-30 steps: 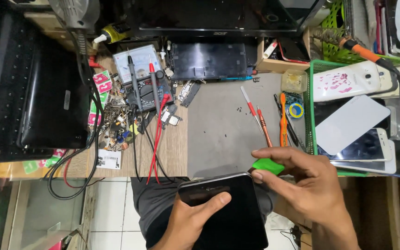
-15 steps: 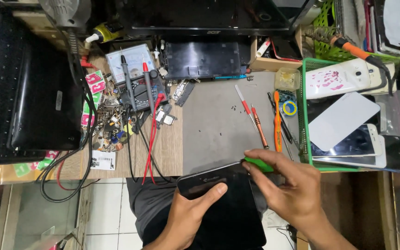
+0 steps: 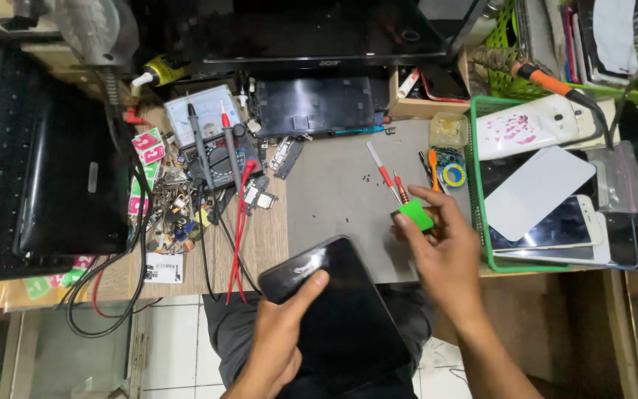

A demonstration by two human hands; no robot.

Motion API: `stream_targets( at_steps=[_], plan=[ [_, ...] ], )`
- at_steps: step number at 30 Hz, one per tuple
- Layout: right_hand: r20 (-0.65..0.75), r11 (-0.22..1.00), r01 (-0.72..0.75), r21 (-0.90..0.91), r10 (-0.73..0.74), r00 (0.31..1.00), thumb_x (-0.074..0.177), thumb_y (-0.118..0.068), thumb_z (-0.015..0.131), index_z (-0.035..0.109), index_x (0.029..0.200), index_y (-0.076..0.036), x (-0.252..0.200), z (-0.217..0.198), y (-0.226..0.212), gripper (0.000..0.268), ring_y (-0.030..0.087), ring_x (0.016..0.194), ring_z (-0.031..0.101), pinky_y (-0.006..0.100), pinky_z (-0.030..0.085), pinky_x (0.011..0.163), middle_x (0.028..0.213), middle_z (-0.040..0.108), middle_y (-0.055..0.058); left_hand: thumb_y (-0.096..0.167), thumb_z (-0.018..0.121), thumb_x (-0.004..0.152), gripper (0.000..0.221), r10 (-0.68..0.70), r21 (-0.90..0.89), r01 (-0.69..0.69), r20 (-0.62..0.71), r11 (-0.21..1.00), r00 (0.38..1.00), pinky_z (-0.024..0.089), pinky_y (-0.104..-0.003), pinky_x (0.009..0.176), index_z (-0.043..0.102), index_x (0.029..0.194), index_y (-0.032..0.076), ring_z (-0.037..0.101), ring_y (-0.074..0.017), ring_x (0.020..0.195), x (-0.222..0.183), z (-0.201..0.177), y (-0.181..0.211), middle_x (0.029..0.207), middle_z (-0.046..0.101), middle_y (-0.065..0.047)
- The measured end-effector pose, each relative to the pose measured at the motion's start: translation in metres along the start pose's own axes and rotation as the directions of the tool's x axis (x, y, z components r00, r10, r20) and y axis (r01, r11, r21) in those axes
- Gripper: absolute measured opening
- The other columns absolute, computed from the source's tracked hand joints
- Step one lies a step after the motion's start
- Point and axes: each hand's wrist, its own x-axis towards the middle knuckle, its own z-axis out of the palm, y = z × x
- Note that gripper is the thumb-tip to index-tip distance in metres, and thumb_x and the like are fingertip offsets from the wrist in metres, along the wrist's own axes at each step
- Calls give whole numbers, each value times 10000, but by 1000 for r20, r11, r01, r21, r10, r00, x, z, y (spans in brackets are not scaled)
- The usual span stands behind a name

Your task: The person is using a plastic prying tool to carefully remove the back cover of a tablet device.

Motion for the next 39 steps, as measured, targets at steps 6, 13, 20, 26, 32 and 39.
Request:
stream_targets(
  at_steps=[6, 13, 20, 26, 32, 39],
  plan=[
    [45, 914, 107, -392, -97, 994, 987, -297, 617, 579, 1275, -115, 1, 24, 74, 342, 233, 672, 588, 377, 482, 712, 1098, 677, 63, 159, 733, 785, 505, -68, -38, 60, -253, 997, 965, 415, -340, 1131, 693, 1286, 117, 591, -194, 1277, 3, -4, 30, 1254, 715, -54],
    [75, 924, 107, -368, -85, 994, 969, -315, 637, 549, 1299, -123, 7, 38, 70, 393, 243, 725, 563, 390, 468, 738, 1137, 644, 65, 167, 725, 796, 494, -51, -37, 43, -255, 998, 965, 422, -345, 1118, 694, 1285, 107, 596, -203, 1263, -6, -4, 40, 1251, 716, -63],
    [140, 916, 157, -369, -112, 984, 950, -333, 658, 519, 1324, -130, 24, 55, 69, 448, 253, 779, 538, 403, 455, 764, 1175, 610, 67, 175, 716, 807, 484, -40, -94, 17, -250, 995, 967, 429, -351, 1106, 694, 1284, 96, 602, -212, 1248, -19, -4, 49, 1247, 717, -72],
    [196, 904, 212, -372, -147, 969, 934, -349, 676, 493, 1345, -137, 32, 75, 52, 498, 262, 825, 517, 414, 444, 786, 1208, 581, 69, 181, 708, 816, 477, -26, -153, -12, -240, 988, 970, 436, -356, 1095, 695, 1284, 88, 606, -220, 1235, -24, -13, 52, 1244, 718, -79],
    [97, 904, 149, -400, -120, 988, 918, -365, 693, 467, 1367, -144, 30, 105, 61, 549, 270, 871, 496, 425, 433, 808, 1241, 552, 71, 188, 701, 825, 470, -24, -79, 13, -136, 997, 990, 442, -361, 1084, 695, 1283, 79, 611, -228, 1223, -15, -10, 48, 1241, 719, -87],
    [50, 922, 100, -374, -87, 995, 899, -383, 714, 437, 1392, -151, 25, 107, 54, 611, 280, 925, 471, 438, 419, 834, 1280, 519, 73, 195, 692, 836, 463, -6, -9, 5, -96, 1000, 995, 449, -367, 1072, 696, 1282, 69, 616, -237, 1208, -25, 5, 51, 1238, 721, -96]
  ],
)
